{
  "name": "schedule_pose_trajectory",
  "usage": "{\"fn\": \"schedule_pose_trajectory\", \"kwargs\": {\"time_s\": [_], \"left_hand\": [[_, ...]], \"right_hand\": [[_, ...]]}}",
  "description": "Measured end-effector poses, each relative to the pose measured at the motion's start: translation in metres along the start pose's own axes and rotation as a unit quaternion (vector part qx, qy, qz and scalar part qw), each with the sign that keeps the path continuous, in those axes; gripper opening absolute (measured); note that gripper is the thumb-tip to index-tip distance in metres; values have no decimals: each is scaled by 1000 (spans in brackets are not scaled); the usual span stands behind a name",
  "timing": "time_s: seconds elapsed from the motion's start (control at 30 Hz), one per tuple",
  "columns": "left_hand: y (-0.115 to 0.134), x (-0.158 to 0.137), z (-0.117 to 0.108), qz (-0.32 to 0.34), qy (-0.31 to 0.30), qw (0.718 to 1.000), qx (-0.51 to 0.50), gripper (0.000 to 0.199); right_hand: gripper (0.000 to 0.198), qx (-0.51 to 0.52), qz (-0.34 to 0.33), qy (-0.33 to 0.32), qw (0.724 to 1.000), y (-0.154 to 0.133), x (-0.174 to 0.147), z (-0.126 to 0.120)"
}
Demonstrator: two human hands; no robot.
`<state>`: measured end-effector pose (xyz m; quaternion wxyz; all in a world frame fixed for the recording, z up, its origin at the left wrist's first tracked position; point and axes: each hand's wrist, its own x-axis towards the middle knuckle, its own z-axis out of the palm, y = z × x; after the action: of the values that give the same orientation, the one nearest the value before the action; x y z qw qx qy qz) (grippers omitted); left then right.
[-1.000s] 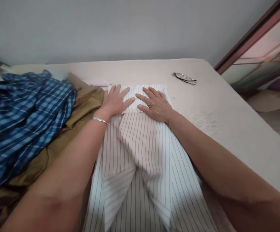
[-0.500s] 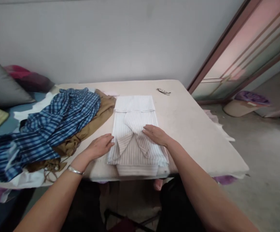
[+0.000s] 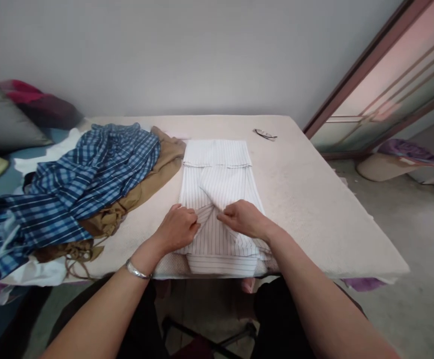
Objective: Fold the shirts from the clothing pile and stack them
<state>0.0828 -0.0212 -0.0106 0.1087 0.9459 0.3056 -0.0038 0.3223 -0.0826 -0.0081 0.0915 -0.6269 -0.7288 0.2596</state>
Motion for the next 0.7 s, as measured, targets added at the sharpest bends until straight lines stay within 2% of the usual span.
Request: {"fn": "schedule_pose_trajectory", "kwargs": {"time_s": [0.03, 0.1, 0.17, 0.23, 0.33, 0.4, 0.47, 0.53, 0.6, 0.63, 0.7], "left_hand": [[0, 1, 0, -5, 13, 1000, 1, 24], [2, 5, 1, -12, 45, 999, 3, 23], [5, 13, 4, -10, 82, 997, -1, 25], [9, 24, 10, -1, 104, 995, -9, 37], [15, 42, 22, 12, 81, 997, -15, 51], [19, 49, 27, 18, 43, 999, -14, 49], [21, 51, 28, 14, 20, 1000, -9, 44], [23, 49, 26, 6, 31, 999, -11, 45], [26, 45, 25, 16, 60, 998, -12, 55], [27, 43, 26, 28, 67, 997, -10, 61], [30, 41, 30, 54, 51, 997, 2, 67]], "right_hand": [[52, 15, 21, 6, 1000, 3, 0, -4], [53, 24, 47, 65, 997, 8, 0, -8], [40, 10, 51, 145, 988, 10, 3, -7], [28, 1, 38, 181, 983, 7, 6, -4], [29, 41, 14, 130, 991, 1, 4, 0], [34, 103, 9, 80, 992, 0, -2, -2], [38, 151, 25, 68, 986, 2, -10, -8], [41, 172, 44, 88, 980, 6, -19, -15], [40, 182, 53, 97, 977, 10, -27, -22], [37, 186, 53, 87, 977, 10, -29, -24], [27, 190, 45, 20, 981, 10, -33, -27]]}}
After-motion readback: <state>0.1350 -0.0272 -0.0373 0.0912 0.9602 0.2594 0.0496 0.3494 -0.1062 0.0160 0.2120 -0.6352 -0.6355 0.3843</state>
